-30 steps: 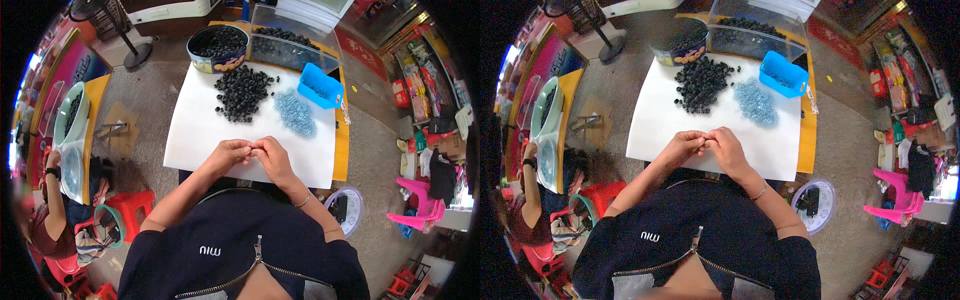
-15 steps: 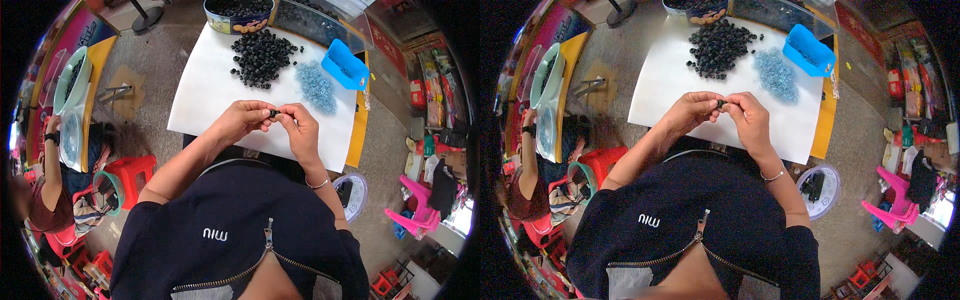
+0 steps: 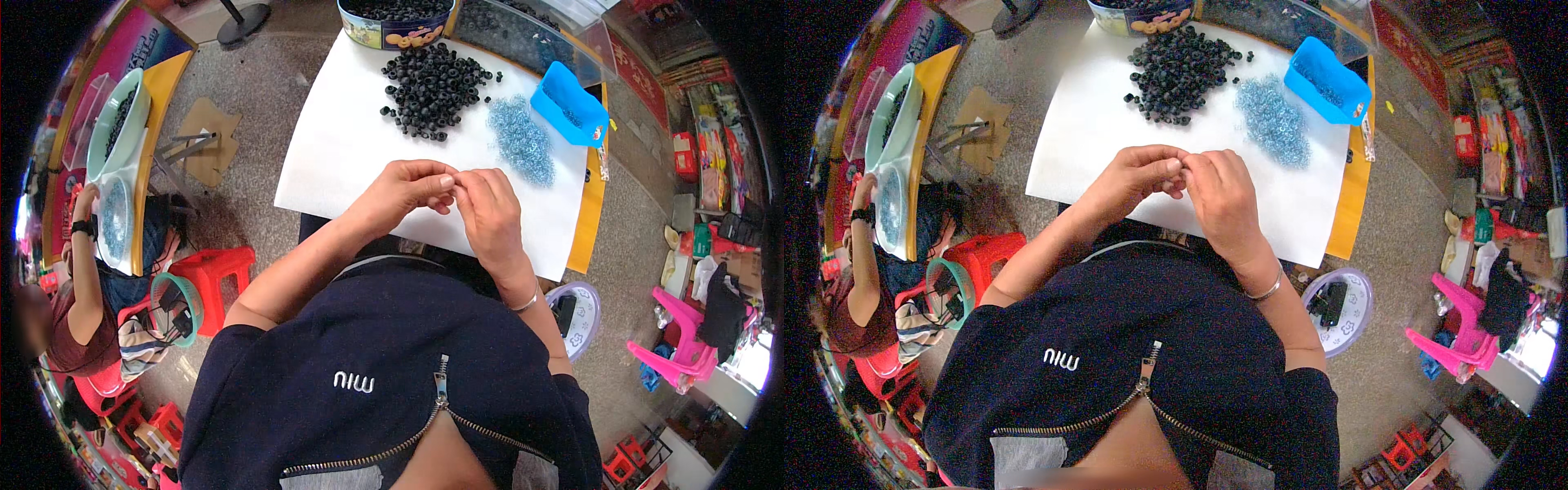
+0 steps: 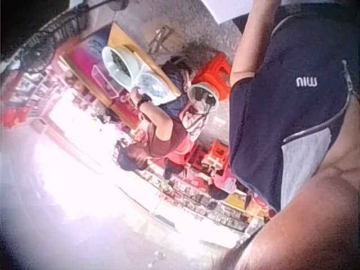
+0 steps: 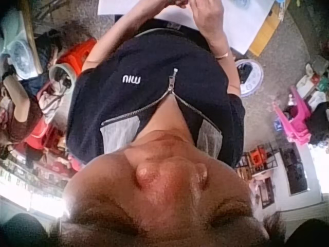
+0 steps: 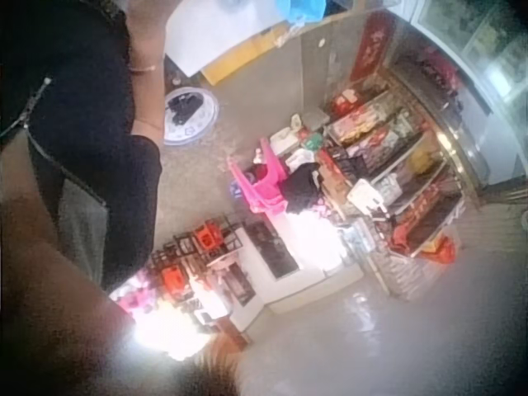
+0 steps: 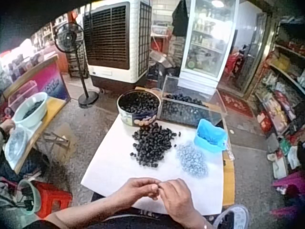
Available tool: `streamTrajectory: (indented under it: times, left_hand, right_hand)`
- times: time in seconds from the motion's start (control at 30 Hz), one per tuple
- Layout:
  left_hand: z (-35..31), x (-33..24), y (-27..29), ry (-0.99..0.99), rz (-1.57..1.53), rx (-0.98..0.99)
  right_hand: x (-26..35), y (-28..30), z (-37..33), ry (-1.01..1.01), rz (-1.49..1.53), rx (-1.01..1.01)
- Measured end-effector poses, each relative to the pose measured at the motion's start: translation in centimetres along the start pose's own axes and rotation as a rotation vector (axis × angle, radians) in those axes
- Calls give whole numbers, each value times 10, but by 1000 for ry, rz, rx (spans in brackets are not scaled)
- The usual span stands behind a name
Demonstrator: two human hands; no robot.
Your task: The person assembles small black plastic components and rubber rings by hand at a table.
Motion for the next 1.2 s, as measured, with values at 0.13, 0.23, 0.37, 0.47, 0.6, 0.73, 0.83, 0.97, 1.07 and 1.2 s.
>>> streamTrajectory:
  times: [0.13,0.23,0.37,0.47,0.6,0.73,0.83,0.97,1.07,1.2]
  left_hand:
    - [4,6,6,53,12,86]
    - [5,10,8,77,-14,80]
    - [6,11,3,37,-41,32]
    - [8,14,5,18,-82,27]
    - [8,7,7,19,-107,-27]
    - [9,3,8,-50,-217,-8]
    - [10,3,8,-50,-253,-13]
    - [11,9,8,-51,-143,52]
    - [10,9,2,-97,-14,42]
    - [15,9,4,-112,1,16]
  right_hand:
    - [-1,-2,-1,-2,18,21]
    - [-3,-2,-3,-81,138,73]
    - [-4,-2,-3,-174,212,40]
    - [-2,0,-1,-197,215,-10]
    - [-4,4,0,-221,201,-66]
    - [-8,4,-6,-216,163,-55]
    - [-8,2,-6,-222,182,-58]
    - [-6,-2,0,-226,195,-58]
    - [-8,-9,0,-171,101,-2]
    - [-16,-13,2,-117,12,19]
Point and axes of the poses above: each hand's wrist, its own z-axis towards the middle knuckle, its own y-axis out of the back of the hand, x = y × z, the point moved 3 cm from there along z, towards the middle knuckle, and after that the axes turned 2 degrees about x, right-handed, at the moved point
